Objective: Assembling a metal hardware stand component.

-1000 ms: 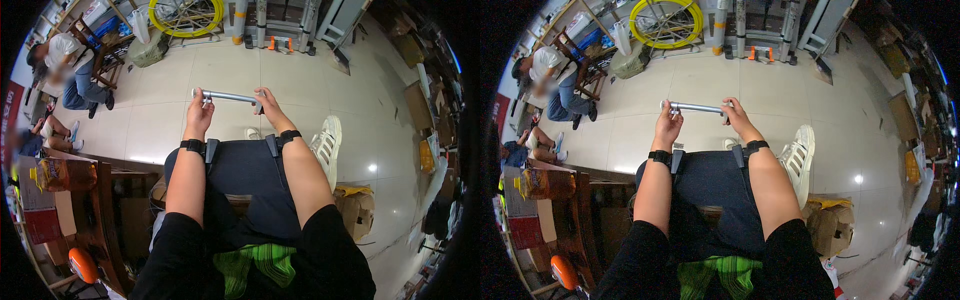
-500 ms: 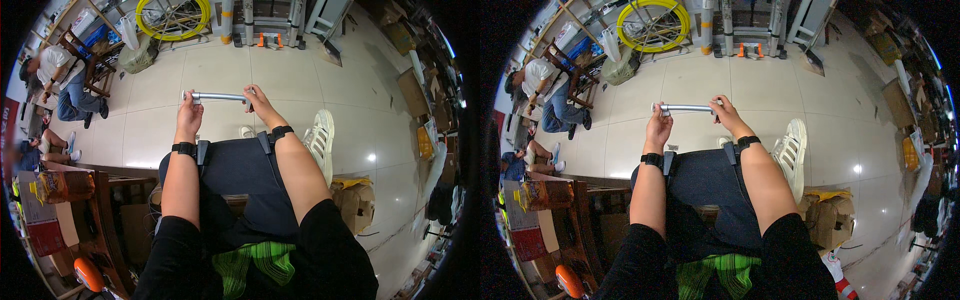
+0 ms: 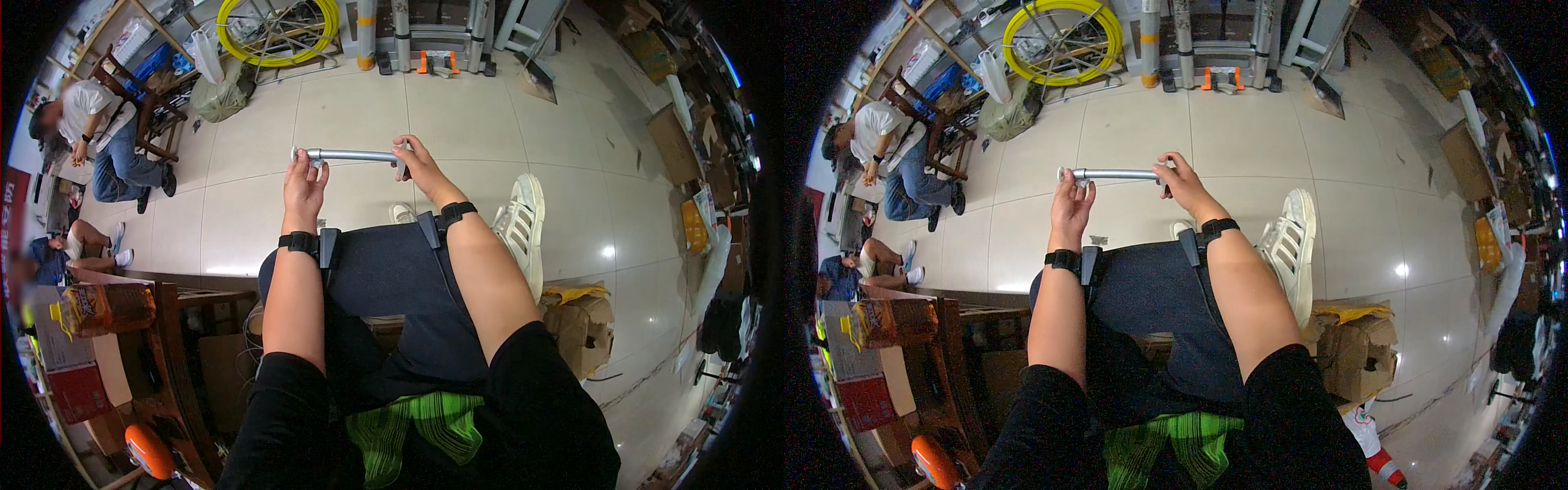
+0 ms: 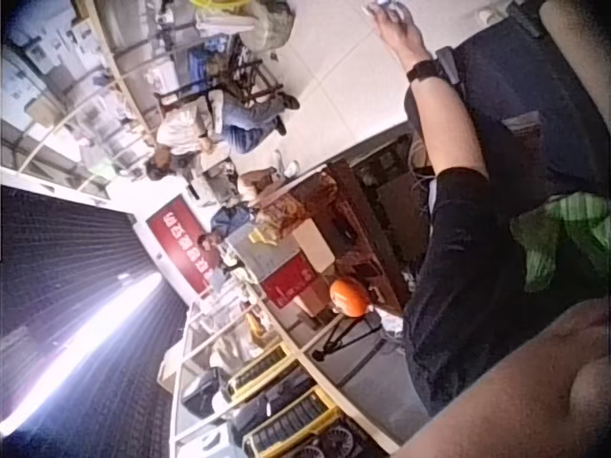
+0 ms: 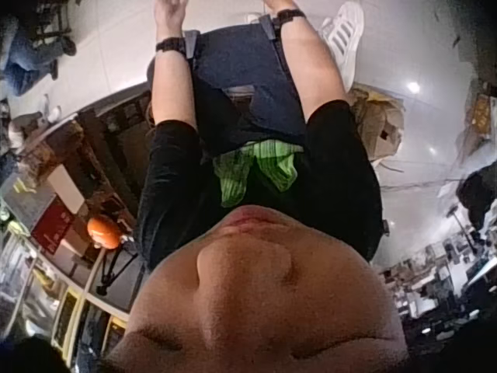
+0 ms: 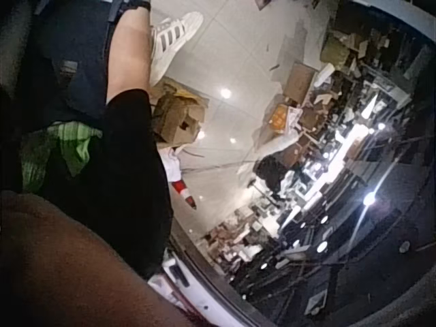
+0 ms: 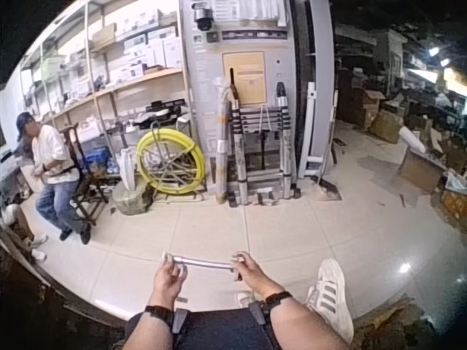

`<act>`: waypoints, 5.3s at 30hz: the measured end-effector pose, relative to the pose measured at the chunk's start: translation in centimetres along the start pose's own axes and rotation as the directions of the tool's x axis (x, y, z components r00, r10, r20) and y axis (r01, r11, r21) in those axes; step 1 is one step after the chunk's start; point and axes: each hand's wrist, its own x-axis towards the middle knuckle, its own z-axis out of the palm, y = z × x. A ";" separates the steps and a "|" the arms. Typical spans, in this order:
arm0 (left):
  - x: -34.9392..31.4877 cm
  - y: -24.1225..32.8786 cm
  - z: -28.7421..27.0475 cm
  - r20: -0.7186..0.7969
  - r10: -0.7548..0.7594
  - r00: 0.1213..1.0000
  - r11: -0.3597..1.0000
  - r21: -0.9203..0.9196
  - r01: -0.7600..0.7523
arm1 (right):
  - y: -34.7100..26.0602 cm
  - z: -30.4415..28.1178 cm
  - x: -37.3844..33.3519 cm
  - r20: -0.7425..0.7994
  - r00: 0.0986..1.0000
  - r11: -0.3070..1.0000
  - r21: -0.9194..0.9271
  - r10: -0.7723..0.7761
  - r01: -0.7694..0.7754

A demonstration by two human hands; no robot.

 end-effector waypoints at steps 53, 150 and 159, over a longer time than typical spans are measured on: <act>1.5 -0.7 -0.6 0.137 0.093 0.986 0.988 0.114 -0.109 | -19.3 3.0 -16.2 0.081 0.429 0.409 -0.188 -0.900 0.893; -0.2 -1.0 0.5 0.272 -0.007 0.962 0.993 -0.110 0.039 | -2.0 1.5 -1.3 0.184 0.962 0.964 0.140 0.200 -0.228; 0.8 -1.1 -1.3 0.169 -0.005 0.986 0.996 0.087 -0.010 | -1.7 1.5 -1.0 0.127 0.977 0.979 0.087 0.174 -0.185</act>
